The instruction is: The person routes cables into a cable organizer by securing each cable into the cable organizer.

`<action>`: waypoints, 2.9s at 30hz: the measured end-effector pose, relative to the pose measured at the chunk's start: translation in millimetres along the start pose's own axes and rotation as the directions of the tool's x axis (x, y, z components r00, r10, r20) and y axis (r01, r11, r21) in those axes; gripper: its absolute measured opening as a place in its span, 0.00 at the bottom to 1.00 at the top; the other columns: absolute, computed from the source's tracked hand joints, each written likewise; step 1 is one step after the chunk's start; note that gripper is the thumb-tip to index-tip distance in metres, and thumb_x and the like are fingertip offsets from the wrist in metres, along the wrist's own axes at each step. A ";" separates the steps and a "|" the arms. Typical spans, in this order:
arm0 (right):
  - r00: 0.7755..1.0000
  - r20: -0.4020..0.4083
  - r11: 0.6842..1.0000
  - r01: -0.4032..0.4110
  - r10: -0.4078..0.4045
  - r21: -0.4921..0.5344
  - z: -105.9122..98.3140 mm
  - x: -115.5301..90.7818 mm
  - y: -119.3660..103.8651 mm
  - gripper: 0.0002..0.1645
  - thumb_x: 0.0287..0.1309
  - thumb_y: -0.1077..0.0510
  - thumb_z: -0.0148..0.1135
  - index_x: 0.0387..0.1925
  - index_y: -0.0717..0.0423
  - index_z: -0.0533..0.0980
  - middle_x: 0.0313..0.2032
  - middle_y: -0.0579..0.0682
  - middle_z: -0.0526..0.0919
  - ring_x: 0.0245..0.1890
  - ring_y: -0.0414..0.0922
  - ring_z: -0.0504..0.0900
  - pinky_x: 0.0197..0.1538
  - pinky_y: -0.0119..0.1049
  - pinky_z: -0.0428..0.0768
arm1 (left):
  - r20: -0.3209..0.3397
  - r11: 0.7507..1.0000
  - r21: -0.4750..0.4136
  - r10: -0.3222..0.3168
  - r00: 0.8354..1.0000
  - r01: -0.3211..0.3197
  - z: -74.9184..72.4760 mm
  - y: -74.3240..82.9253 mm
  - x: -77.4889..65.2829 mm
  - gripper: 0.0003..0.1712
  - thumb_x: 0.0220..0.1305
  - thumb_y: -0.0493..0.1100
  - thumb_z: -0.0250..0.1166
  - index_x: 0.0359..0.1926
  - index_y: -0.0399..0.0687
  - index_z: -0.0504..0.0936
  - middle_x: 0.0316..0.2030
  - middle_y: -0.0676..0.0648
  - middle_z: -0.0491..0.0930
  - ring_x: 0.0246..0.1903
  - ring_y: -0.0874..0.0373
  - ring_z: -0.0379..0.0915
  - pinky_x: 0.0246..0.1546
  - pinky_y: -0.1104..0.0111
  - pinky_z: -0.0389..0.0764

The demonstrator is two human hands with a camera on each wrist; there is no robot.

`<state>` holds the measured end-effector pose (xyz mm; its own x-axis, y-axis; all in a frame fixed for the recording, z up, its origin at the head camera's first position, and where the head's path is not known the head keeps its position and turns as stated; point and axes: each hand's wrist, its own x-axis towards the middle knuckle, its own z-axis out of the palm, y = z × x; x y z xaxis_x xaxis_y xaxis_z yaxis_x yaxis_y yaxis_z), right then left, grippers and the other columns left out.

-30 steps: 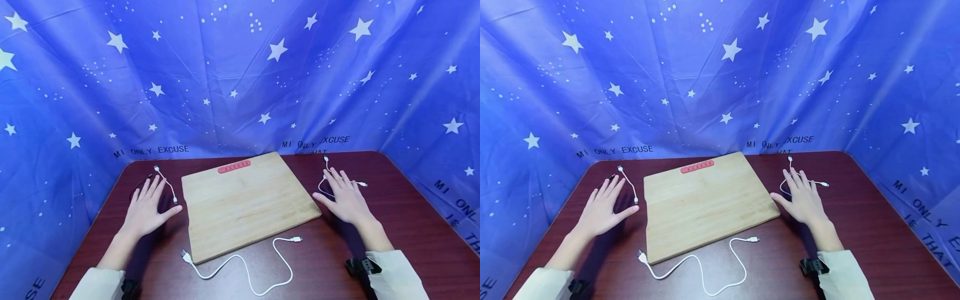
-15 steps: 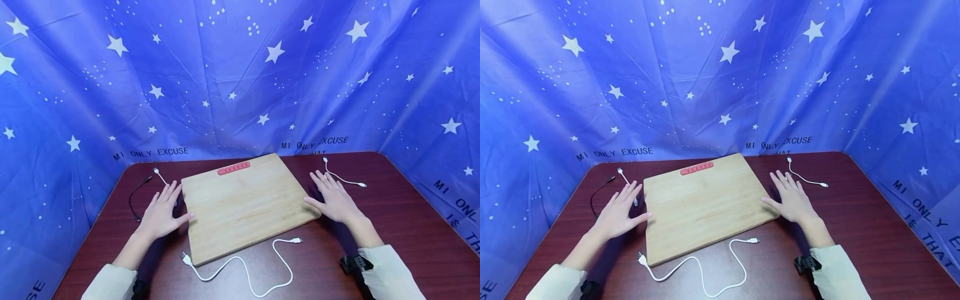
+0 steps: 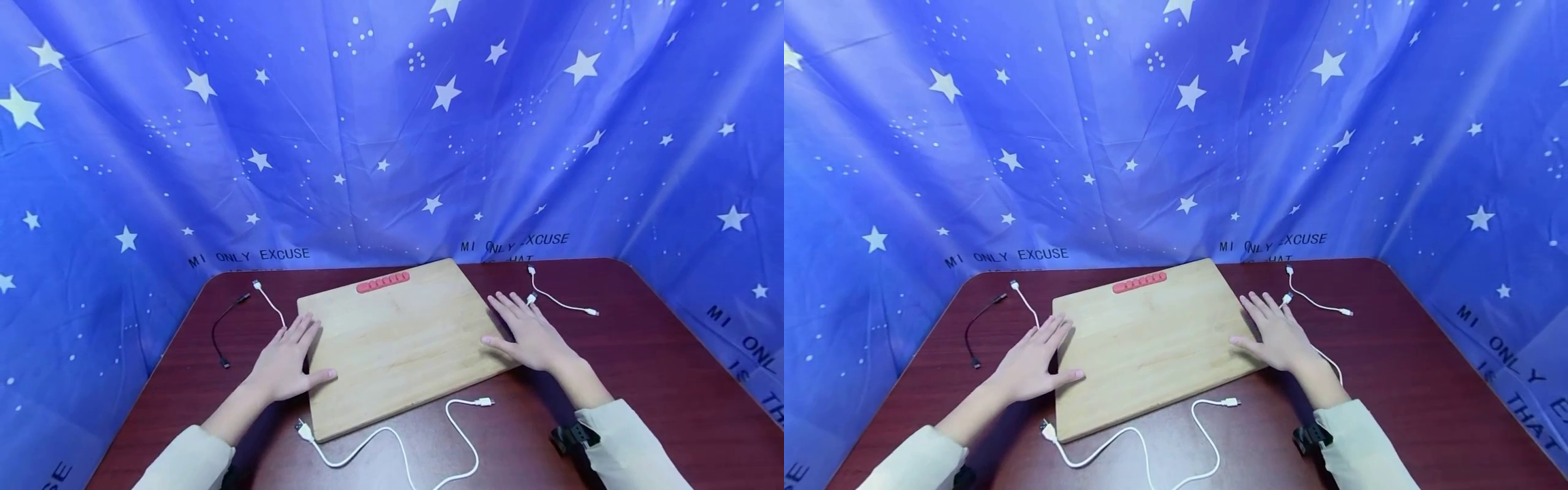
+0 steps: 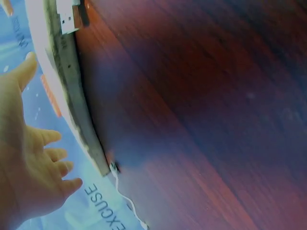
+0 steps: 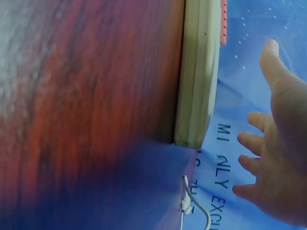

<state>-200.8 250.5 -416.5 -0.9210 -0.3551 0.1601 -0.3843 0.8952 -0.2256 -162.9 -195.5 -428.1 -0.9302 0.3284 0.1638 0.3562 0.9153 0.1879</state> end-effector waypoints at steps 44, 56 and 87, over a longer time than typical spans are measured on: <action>0.929 0.132 0.932 0.324 -0.346 0.162 15.6 39.9 -5.6 0.53 0.47 0.40 0.74 0.67 0.65 0.66 0.69 0.66 0.68 0.70 0.63 0.65 0.69 0.59 0.68 | 0.131 0.982 -0.173 0.095 0.987 -0.071 16.1 33.3 -14.4 0.58 0.50 0.69 0.69 0.70 0.34 0.63 0.72 0.30 0.59 0.74 0.35 0.52 0.73 0.47 0.63; 0.944 0.127 0.947 0.288 -0.306 0.140 12.7 40.2 -5.8 0.51 0.45 0.40 0.75 0.65 0.65 0.69 0.68 0.67 0.68 0.69 0.63 0.67 0.68 0.59 0.70 | 0.166 0.977 -0.209 0.073 0.983 -0.037 10.0 35.0 -3.5 0.60 0.45 0.65 0.74 0.69 0.31 0.64 0.71 0.27 0.59 0.73 0.32 0.52 0.73 0.47 0.62; 0.973 0.073 0.971 0.208 -0.217 0.119 11.4 10.4 -20.7 0.52 0.42 0.39 0.76 0.62 0.68 0.71 0.66 0.70 0.70 0.68 0.64 0.69 0.67 0.58 0.71 | 0.202 0.962 -0.257 0.147 0.968 -0.092 7.1 23.2 8.1 0.62 0.43 0.65 0.76 0.70 0.30 0.62 0.72 0.27 0.57 0.74 0.31 0.49 0.72 0.44 0.62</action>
<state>-203.2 225.1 -421.1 -0.8177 -0.5597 0.1344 -0.5719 0.7635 -0.3001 -162.8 -169.9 -429.2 -0.8662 0.4997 -0.0090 0.4514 0.7900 0.4150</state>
